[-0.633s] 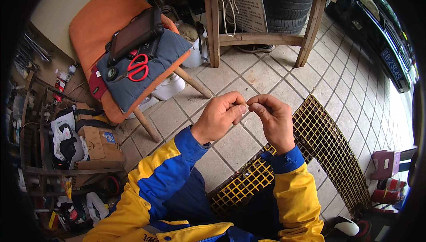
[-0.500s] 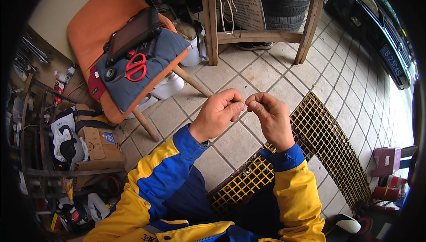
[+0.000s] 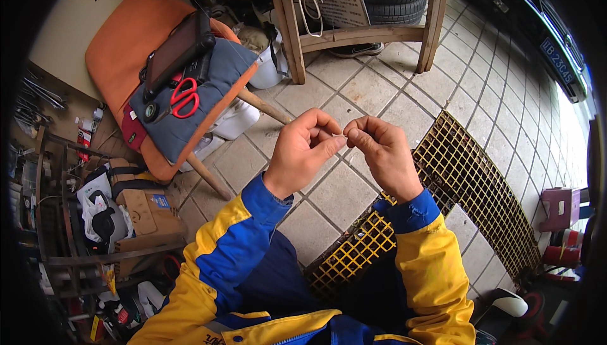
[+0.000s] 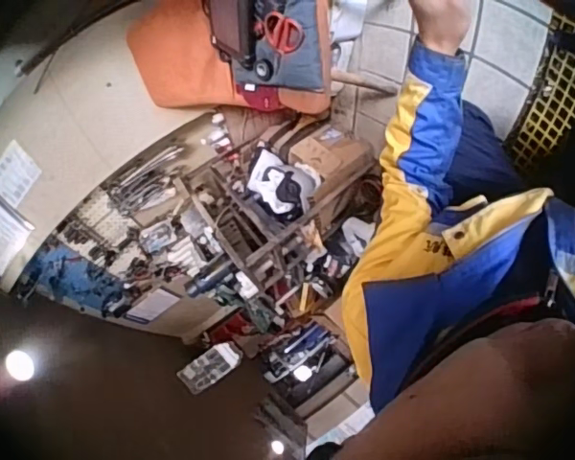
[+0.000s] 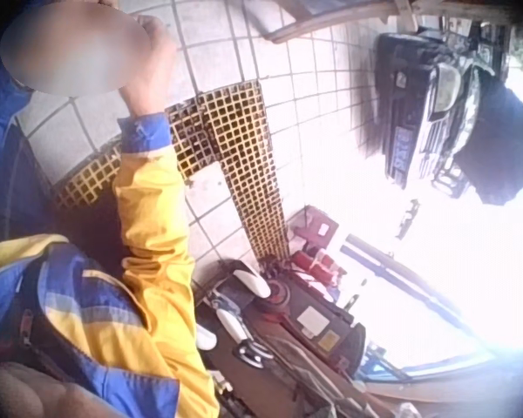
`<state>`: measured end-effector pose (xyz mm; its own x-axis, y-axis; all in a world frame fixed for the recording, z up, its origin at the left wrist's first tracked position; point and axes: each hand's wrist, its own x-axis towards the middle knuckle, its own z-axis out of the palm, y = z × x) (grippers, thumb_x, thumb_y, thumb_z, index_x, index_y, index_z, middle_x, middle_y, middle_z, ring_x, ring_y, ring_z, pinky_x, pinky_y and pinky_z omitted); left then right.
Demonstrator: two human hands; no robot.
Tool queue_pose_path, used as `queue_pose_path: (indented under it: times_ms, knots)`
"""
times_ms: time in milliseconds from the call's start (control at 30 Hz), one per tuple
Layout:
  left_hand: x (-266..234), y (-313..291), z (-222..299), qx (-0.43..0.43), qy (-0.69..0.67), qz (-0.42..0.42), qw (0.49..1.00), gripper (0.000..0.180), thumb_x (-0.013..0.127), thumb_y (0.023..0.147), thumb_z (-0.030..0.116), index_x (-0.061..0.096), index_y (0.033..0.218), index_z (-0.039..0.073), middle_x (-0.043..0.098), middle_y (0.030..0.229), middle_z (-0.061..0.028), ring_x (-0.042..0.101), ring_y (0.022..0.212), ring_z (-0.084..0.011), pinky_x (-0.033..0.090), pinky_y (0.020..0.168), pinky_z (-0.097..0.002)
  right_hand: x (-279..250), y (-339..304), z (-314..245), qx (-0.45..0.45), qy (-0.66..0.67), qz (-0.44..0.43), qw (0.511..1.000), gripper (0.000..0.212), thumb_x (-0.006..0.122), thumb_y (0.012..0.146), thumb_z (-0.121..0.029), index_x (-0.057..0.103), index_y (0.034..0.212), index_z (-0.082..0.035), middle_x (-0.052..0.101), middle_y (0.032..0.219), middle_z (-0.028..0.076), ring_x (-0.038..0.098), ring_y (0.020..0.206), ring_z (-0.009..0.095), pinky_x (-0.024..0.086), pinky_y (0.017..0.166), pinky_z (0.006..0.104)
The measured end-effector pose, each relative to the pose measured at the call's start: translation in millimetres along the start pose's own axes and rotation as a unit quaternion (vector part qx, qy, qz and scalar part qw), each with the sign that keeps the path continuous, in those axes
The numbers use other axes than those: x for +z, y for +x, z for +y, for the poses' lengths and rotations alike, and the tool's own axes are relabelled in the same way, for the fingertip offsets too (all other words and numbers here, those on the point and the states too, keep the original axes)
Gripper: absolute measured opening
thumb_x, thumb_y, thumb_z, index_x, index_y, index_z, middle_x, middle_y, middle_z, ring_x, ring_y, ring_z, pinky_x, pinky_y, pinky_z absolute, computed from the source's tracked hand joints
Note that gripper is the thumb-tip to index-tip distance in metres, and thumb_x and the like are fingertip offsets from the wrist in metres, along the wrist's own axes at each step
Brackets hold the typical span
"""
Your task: The person sits on the floor and uses red scissors to cut a small piece from a plastic bag. They then manipulate a small metal component with both hands, repeatedly adjusting and inspecting it.
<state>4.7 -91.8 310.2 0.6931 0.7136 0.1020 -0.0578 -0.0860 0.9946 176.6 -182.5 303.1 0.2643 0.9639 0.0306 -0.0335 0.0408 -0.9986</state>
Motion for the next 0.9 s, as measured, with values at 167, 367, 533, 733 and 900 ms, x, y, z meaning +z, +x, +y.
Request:
queue_pose_path:
  times_ms: [167, 367, 533, 733, 900]
  knots:
    - [7, -3, 0, 0.035, 0.089, 0.051, 0.994, 0.017, 0.078, 0.091, 0.004, 0.065, 0.102, 0.002, 0.062, 0.075, 0.0047, 0.054, 0.066, -0.0009, 0.045, 0.059, -0.0212, 1, 0, 0, -0.002, -0.002, 0.006, 1.0, 0.021, 0.067, 0.105, -0.014, 0.068, 0.105, 0.007, 0.069, 0.089, 0.002, 0.058, 0.083, 0.007, 0.05, 0.074, 0.0256]
    - [16, -5, 3, 0.107, 0.2, 0.113, 0.967, 0.01, 0.078, 0.09, 0.003, 0.068, 0.091, 0.002, 0.064, 0.07, 0.0028, 0.056, 0.063, -0.0018, 0.046, 0.057, -0.0226, 2, 1, 3, 0.0, 0.01, 0.013, 1.0, 0.02, 0.068, 0.104, -0.012, 0.07, 0.104, 0.007, 0.071, 0.089, 0.003, 0.06, 0.083, 0.008, 0.051, 0.073, 0.0252]
    - [16, -6, 1, 0.126, 0.2, 0.116, 0.965, 0.007, 0.076, 0.091, 0.002, 0.069, 0.093, 0.001, 0.064, 0.071, 0.0032, 0.054, 0.063, -0.0014, 0.044, 0.057, -0.0213, 2, 2, 4, 0.002, 0.018, 0.01, 1.0, 0.018, 0.069, 0.103, -0.011, 0.071, 0.105, 0.007, 0.073, 0.091, 0.004, 0.062, 0.084, 0.008, 0.052, 0.075, 0.0254]
    - [9, -5, -1, 0.056, 0.079, 0.077, 0.992, 0.007, 0.073, 0.096, 0.006, 0.071, 0.097, -0.001, 0.065, 0.077, 0.0038, 0.053, 0.07, -0.0007, 0.042, 0.061, -0.0189, 2, 1, -4, 0.016, 0.062, -0.004, 0.998, 0.015, 0.068, 0.103, -0.009, 0.072, 0.108, 0.005, 0.072, 0.093, 0.003, 0.06, 0.082, 0.007, 0.049, 0.074, 0.023]
    - [4, -4, 1, 0.01, 0.009, 0.046, 0.999, 0.009, 0.073, 0.096, 0.008, 0.072, 0.097, -0.001, 0.066, 0.08, 0.0033, 0.055, 0.071, -0.0017, 0.044, 0.064, -0.0195, 1, -3, -13, 0.068, 0.083, -0.009, 0.994, 0.015, 0.067, 0.103, -0.006, 0.07, 0.112, 0.006, 0.073, 0.103, 0.005, 0.066, 0.096, 0.011, 0.054, 0.088, 0.0261]
